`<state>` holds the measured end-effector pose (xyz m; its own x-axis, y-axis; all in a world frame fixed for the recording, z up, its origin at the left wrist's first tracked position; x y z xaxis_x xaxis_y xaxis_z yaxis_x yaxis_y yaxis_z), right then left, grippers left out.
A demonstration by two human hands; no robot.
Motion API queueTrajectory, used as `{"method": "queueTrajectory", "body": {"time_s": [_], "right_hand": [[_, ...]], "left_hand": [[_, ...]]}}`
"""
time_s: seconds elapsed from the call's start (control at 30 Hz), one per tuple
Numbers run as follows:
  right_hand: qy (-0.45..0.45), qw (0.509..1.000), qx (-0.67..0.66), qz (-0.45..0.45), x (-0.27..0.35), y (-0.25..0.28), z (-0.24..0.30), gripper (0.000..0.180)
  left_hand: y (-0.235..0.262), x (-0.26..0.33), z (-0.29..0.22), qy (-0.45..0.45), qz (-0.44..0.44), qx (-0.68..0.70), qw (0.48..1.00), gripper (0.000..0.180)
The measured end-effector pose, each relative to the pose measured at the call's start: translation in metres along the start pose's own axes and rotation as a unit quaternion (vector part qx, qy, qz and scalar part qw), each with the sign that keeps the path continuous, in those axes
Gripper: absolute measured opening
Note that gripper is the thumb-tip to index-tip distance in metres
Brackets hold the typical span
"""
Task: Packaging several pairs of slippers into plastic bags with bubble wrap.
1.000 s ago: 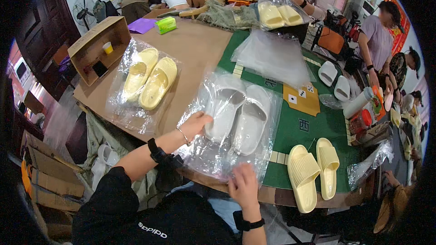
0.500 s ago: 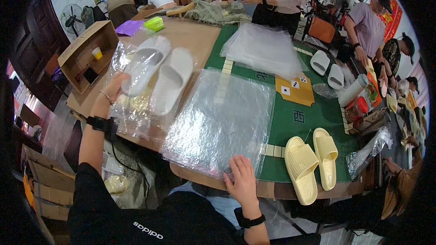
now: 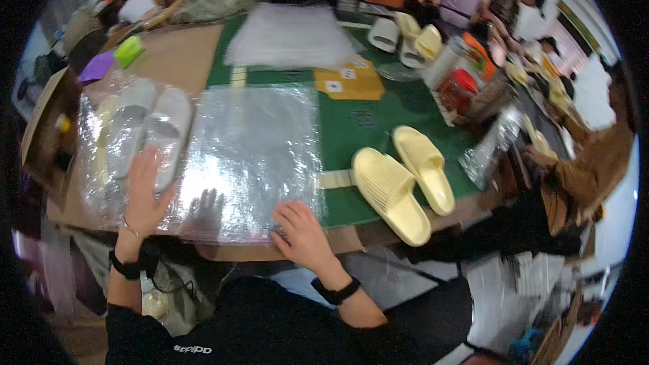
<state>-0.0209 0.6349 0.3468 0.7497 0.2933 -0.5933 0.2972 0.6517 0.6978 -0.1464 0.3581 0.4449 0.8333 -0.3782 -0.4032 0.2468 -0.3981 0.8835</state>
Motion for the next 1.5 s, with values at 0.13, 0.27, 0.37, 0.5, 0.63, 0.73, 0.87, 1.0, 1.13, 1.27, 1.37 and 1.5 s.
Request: {"method": "queueTrajectory", "body": {"time_s": [0.13,0.27,0.37,0.5,0.63,0.73,0.87,1.0,1.13,1.27,1.37,1.5], "right_hand": [[0.042,0.994,0.077,-0.068,0.015,0.048,-0.016,0.037],[-0.19,0.913,0.287,-0.221,0.053,0.164,-0.071,0.045],[-0.328,0.87,0.341,-0.136,0.111,0.208,-0.142,0.05],[-0.389,0.913,0.123,0.003,0.135,0.2,-0.186,0.067],[-0.39,0.88,0.214,0.167,0.107,0.183,-0.19,0.049],[-0.304,0.921,0.207,0.126,0.1,0.167,-0.197,0.033],[-0.3,0.901,0.25,0.189,0.059,0.156,-0.14,0.026],[-0.4,0.874,0.239,0.137,0.072,0.151,-0.112,0.03],[-0.327,0.887,0.304,0.122,0.115,0.145,-0.113,0.025],[-0.246,0.924,0.288,0.058,0.115,0.142,-0.092,0.018],[-0.306,0.923,0.226,0.05,0.122,0.145,-0.084,0.021],[-0.356,0.921,0.049,-0.151,0.132,0.144,-0.055,0.031]], "left_hand": [[-0.056,0.016,-0.044,-0.075,0.248,0.003,0.966,0.073],[-0.087,0.026,-0.035,-0.084,0.295,0.059,0.95,0.075],[-0.086,0.03,-0.043,-0.057,0.291,0.072,0.952,0.075],[-0.092,0.03,-0.041,-0.053,0.284,0.084,0.954,0.073],[-0.088,0.026,-0.03,-0.038,0.273,0.145,0.95,0.057],[-0.083,0.025,-0.034,-0.047,0.239,0.153,0.958,0.044],[-0.098,0.025,-0.029,-0.018,0.234,0.179,0.955,0.034],[-0.091,0.022,-0.033,-0.048,0.235,0.188,0.953,0.052],[-0.079,0.022,-0.045,-0.086,0.255,0.114,0.956,0.067],[-0.084,0.022,-0.048,-0.124,0.208,0.106,0.964,0.06],[-0.094,0.021,-0.046,-0.059,0.238,0.165,0.955,0.052],[-0.09,0.02,-0.056,-0.083,0.184,0.165,0.965,0.058]]}}
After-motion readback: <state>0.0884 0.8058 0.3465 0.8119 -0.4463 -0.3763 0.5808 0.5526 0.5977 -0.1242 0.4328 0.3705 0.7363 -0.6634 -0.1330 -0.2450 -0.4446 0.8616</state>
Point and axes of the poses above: each hand's wrist, its own x-axis away from the middle knuckle, its own y-axis out of the back of the hand, z = x × y, the point moved 2 cm from there along -x, towards the middle knuckle, and after that the axes turned 15 degrees about y, right-handed, at the moved point
